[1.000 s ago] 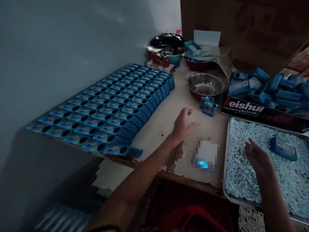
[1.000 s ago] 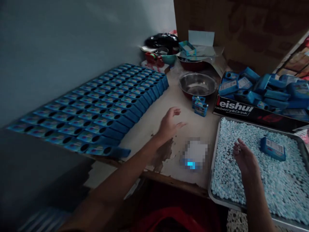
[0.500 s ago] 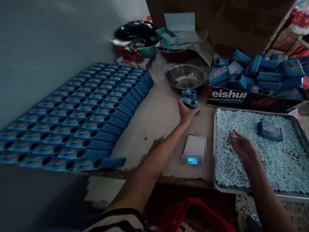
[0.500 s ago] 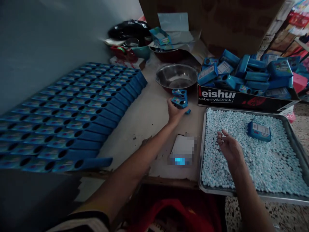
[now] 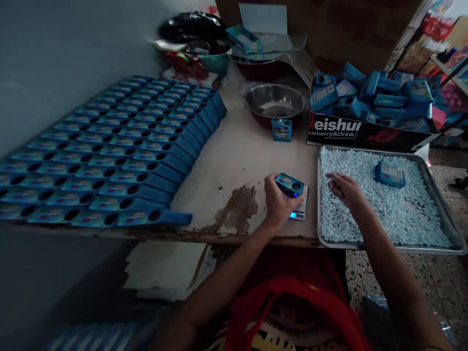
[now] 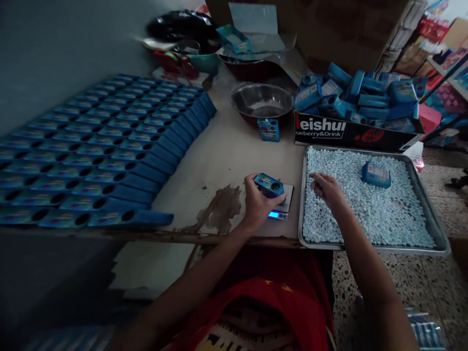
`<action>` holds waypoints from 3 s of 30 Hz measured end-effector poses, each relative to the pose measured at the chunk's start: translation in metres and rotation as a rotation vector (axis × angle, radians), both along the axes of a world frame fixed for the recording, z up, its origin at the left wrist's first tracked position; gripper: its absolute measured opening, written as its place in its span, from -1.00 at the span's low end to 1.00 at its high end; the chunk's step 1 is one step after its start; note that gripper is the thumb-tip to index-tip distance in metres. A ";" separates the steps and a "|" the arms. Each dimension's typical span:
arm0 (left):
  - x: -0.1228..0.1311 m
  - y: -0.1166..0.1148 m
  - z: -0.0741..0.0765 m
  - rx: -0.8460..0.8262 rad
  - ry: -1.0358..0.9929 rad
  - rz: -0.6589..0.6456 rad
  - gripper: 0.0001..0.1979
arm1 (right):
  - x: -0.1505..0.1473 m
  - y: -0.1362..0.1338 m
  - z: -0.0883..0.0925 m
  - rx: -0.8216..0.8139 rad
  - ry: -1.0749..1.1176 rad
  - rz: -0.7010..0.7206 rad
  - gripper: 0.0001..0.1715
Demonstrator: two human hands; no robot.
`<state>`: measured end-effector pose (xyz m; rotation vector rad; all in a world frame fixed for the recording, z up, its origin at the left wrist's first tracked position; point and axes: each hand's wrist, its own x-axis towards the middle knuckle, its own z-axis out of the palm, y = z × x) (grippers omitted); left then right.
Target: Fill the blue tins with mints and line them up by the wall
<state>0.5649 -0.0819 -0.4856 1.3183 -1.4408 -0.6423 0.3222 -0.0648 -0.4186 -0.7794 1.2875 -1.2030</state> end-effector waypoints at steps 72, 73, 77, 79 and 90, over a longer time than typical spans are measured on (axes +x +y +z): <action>-0.005 -0.048 0.043 -0.519 -0.473 -0.599 -0.55 | 0.036 0.028 0.024 0.241 -0.507 -0.135 -0.68; -0.004 -0.046 0.041 -0.511 -0.475 -0.583 -0.55 | 0.035 0.027 0.024 0.246 -0.514 -0.133 -0.70; 0.002 -0.041 0.043 -0.599 -0.463 -0.541 -0.57 | 0.035 0.025 0.026 0.251 -0.545 -0.100 -0.72; 0.003 -0.041 0.045 -0.610 -0.469 -0.535 -0.57 | 0.035 0.023 0.028 0.235 -0.552 -0.102 -0.71; -0.004 -0.044 0.041 -0.498 -0.479 -0.531 -0.59 | 0.025 0.012 0.017 0.311 -0.502 -0.134 -0.75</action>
